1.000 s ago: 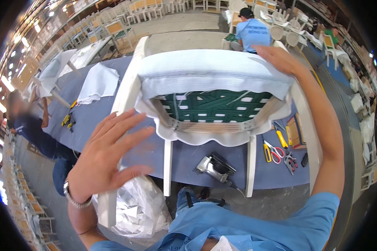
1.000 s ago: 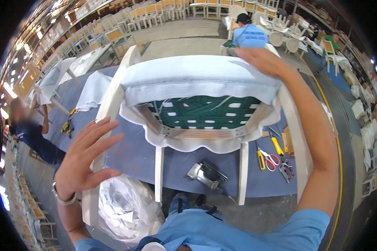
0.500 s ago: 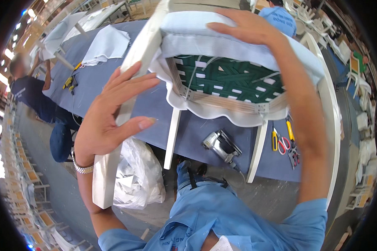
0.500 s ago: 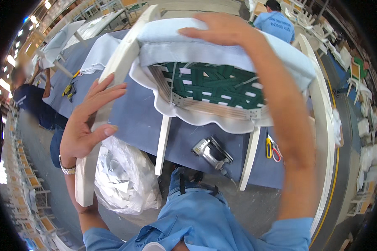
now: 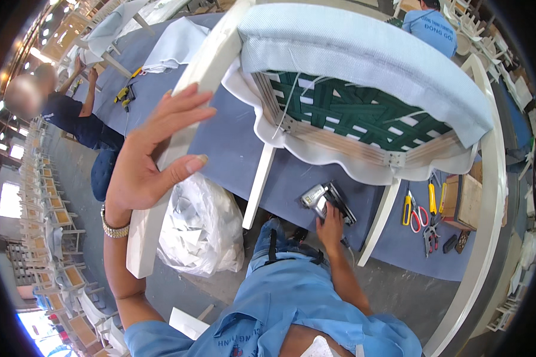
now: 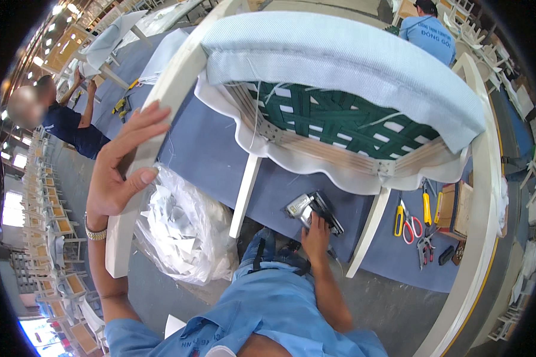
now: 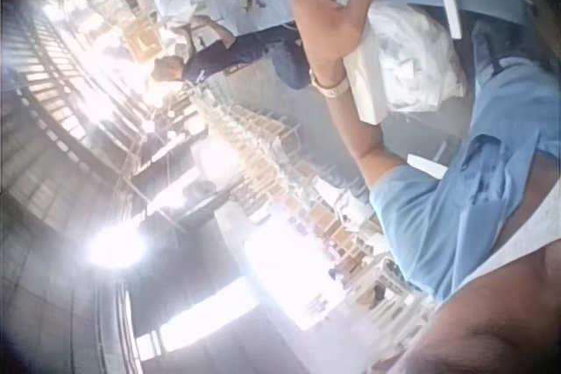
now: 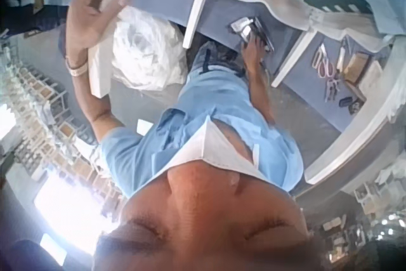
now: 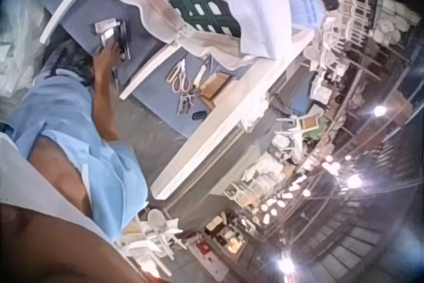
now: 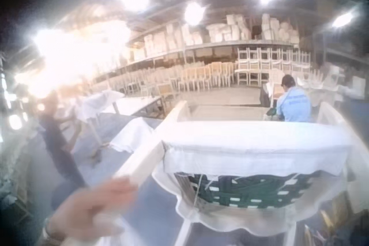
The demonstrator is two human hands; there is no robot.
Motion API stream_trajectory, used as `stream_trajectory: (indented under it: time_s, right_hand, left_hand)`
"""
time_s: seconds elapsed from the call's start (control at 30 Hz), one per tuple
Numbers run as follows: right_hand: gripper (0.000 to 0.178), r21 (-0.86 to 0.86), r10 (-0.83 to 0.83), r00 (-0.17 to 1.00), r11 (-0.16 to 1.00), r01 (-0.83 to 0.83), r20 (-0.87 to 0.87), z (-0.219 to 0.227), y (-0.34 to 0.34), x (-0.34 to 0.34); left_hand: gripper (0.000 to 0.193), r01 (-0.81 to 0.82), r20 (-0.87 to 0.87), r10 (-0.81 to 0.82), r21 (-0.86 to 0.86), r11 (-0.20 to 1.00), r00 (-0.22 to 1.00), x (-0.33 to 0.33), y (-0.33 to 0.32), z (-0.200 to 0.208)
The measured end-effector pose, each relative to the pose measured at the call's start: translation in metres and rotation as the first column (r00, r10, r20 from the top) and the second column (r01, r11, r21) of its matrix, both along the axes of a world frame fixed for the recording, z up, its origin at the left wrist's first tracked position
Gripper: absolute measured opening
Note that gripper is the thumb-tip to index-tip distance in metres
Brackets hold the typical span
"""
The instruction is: The person staples white fabric onto the underside of a white wooden chair seat using a handheld staple gun. They repeatedly pull and smooth the fabric, then drive staples along the edges to secure it. The person also uses a yellow utility knife to trim excess fabric and adjusts the fabric position by hand.
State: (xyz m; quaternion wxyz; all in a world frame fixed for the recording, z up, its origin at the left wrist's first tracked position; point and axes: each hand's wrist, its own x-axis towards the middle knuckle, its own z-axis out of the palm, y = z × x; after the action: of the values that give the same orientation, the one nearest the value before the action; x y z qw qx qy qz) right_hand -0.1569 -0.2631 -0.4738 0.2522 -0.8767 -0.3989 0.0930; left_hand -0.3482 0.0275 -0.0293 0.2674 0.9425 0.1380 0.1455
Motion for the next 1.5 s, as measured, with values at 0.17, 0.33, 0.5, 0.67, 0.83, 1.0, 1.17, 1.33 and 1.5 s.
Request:
stream_trajectory:
  time_s: [0.17, 0.33, 0.5, 0.67, 0.83, 1.0, 1.17, 1.33, 1.5]
  right_hand:
    - [0.061, 0.017, -0.005, 0.982, 1.0, 0.008, -0.187, 0.004, 0.029, 0.022]
    - [0.051, 0.217, 0.042, 0.92, 0.975, 0.047, -0.39, 0.077, 0.067, 0.045]
    - [0.029, 0.31, 0.094, 0.606, 0.914, 0.262, -0.79, 0.125, 0.15, 0.059]
    - [0.019, 0.378, 0.224, 0.346, 0.79, 0.483, -0.911, 0.102, 0.206, 0.061]
    - [0.021, 0.301, 0.144, 0.334, 0.821, 0.486, -0.931, 0.09, 0.225, 0.052]
    - [0.024, 0.298, 0.144, 0.334, 0.829, 0.473, -0.931, 0.086, 0.228, 0.047]
    - [0.027, 0.276, 0.115, 0.346, 0.842, 0.464, -0.931, 0.088, 0.229, 0.046]
    - [0.025, 0.287, 0.135, 0.421, 0.902, 0.322, -0.897, 0.091, 0.194, 0.065]
    - [0.032, 0.145, 0.003, 0.658, 0.976, 0.161, -0.753, 0.12, 0.059, 0.061]
  left_hand:
    - [0.062, -0.017, 0.05, 0.017, -0.006, 1.0, 0.999, 0.004, -0.003, -0.004]
    - [0.057, 0.007, 0.033, -0.009, 0.054, 0.999, 0.999, 0.005, -0.001, -0.002]
    - [0.06, -0.053, 0.057, 0.051, 0.023, 0.998, 0.997, 0.006, -0.001, -0.006]
    - [0.059, -0.068, 0.063, 0.065, 0.041, 0.997, 0.996, 0.005, 0.002, -0.008]
    - [0.057, -0.08, 0.042, 0.076, 0.098, 0.992, 0.996, 0.004, 0.005, -0.009]
    - [0.056, -0.085, 0.04, 0.08, 0.123, 0.989, 0.996, 0.002, 0.004, -0.01]
    - [0.056, -0.091, 0.018, 0.09, 0.143, 0.985, 0.996, 0.002, 0.003, -0.007]
    - [0.047, 0.005, 0.017, -0.008, 0.145, 0.989, 1.0, 0.009, 0.007, -0.002]
    - [0.053, -0.025, -0.113, 0.061, 0.296, 0.955, 0.992, -0.002, 0.019, -0.01]
